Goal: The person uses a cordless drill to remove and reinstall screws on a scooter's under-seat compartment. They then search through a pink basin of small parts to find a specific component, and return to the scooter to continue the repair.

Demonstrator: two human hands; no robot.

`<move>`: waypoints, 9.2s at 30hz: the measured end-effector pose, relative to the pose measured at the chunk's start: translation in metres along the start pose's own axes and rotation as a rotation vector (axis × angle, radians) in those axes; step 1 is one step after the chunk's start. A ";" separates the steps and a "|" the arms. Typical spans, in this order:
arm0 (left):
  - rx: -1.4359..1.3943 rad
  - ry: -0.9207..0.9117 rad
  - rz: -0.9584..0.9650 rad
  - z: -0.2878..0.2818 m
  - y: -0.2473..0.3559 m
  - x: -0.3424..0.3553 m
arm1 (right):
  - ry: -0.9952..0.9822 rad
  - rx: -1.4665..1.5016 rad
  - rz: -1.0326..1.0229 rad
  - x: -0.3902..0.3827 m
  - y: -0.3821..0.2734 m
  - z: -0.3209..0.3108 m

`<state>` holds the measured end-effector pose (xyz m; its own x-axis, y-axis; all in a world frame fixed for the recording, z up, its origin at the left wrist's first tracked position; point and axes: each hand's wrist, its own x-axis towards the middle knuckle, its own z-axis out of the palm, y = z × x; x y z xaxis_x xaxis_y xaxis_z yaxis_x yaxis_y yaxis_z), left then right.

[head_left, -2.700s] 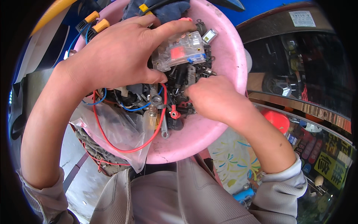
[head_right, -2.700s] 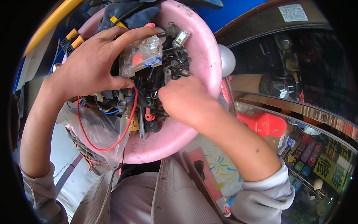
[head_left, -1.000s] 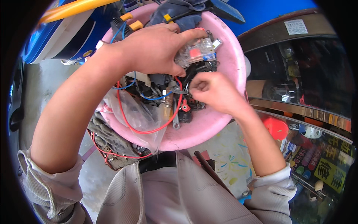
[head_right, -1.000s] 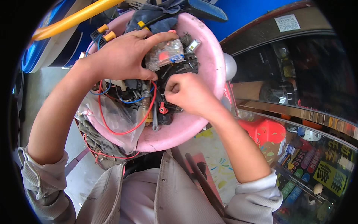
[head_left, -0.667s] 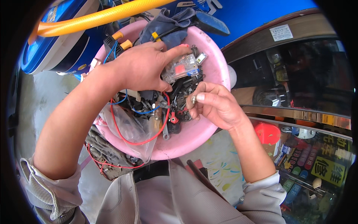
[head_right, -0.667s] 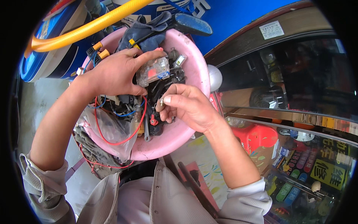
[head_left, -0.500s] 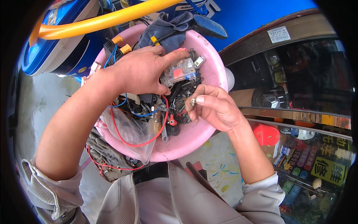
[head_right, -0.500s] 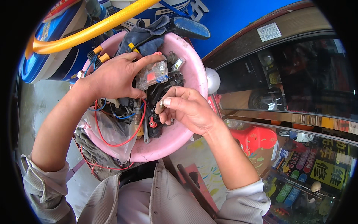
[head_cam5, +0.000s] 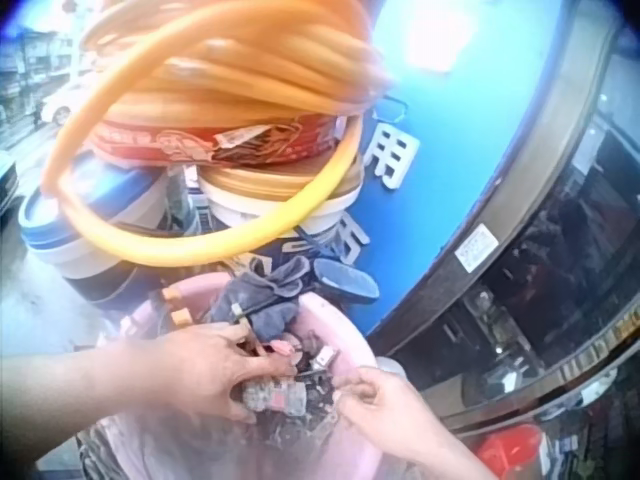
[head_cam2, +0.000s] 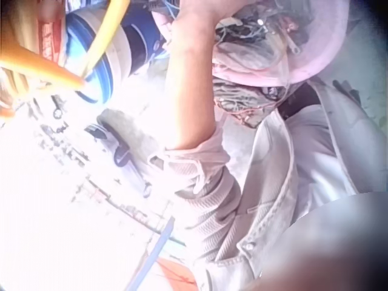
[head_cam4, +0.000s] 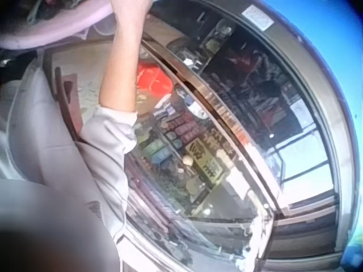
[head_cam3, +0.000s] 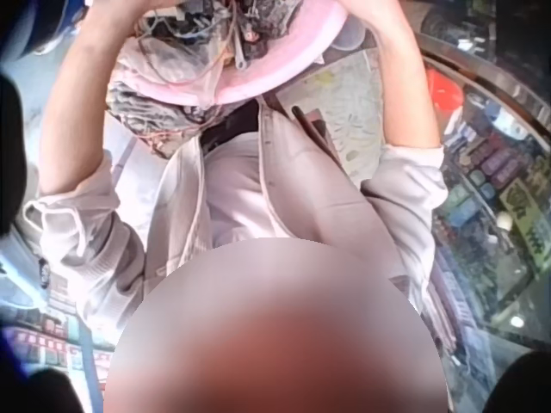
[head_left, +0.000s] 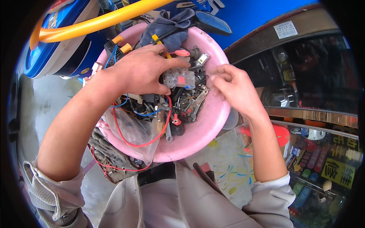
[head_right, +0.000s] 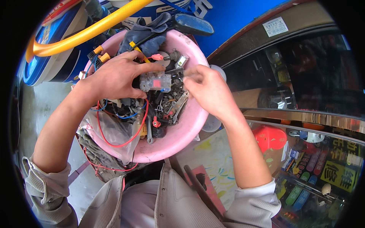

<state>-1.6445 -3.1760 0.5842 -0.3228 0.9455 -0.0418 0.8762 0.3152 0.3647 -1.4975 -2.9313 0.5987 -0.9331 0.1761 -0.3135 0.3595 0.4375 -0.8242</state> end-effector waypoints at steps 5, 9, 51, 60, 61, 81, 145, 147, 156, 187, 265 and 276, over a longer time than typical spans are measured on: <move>-0.032 0.073 -0.011 0.006 0.000 0.001 | -0.178 0.151 -0.017 0.025 -0.004 0.036; -0.025 0.004 -0.020 -0.003 0.003 -0.007 | -0.075 0.215 0.036 0.038 0.002 0.039; -0.205 0.504 -0.520 0.073 0.094 -0.209 | 0.046 -1.171 -0.621 -0.047 -0.071 0.060; -0.284 0.509 -0.497 0.093 0.109 -0.215 | -0.588 -1.026 -0.938 -0.034 -0.032 0.161; -0.312 0.514 -0.498 0.095 0.108 -0.217 | -0.619 -1.091 -0.945 -0.028 -0.023 0.168; -0.372 0.534 -0.476 0.104 0.100 -0.227 | -0.635 -1.468 -0.915 -0.057 -0.019 0.093; -0.481 0.617 -0.464 0.109 0.095 -0.233 | -0.772 -1.254 -0.828 -0.032 -0.019 0.132; -0.483 0.619 -0.457 0.110 0.095 -0.231 | -0.803 -1.224 -0.719 -0.026 -0.023 0.137; -0.490 0.617 -0.464 0.110 0.094 -0.229 | -0.613 -1.328 -0.518 -0.014 -0.005 0.176; -0.526 0.717 -0.413 0.124 0.090 -0.234 | -0.321 -1.070 -0.225 -0.028 0.007 0.207; -1.680 0.614 -0.807 0.125 0.147 -0.278 | -0.617 -1.193 -0.245 -0.025 -0.022 0.155; -1.660 0.574 -0.863 0.134 0.143 -0.282 | -0.898 -1.118 -0.032 -0.010 -0.047 0.153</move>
<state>-1.3805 -3.3863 0.5231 -0.7689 0.3634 -0.5260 -0.5929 -0.0973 0.7994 -1.5064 -3.0886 0.5678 -0.4778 -0.2692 -0.8362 -0.2373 0.9561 -0.1721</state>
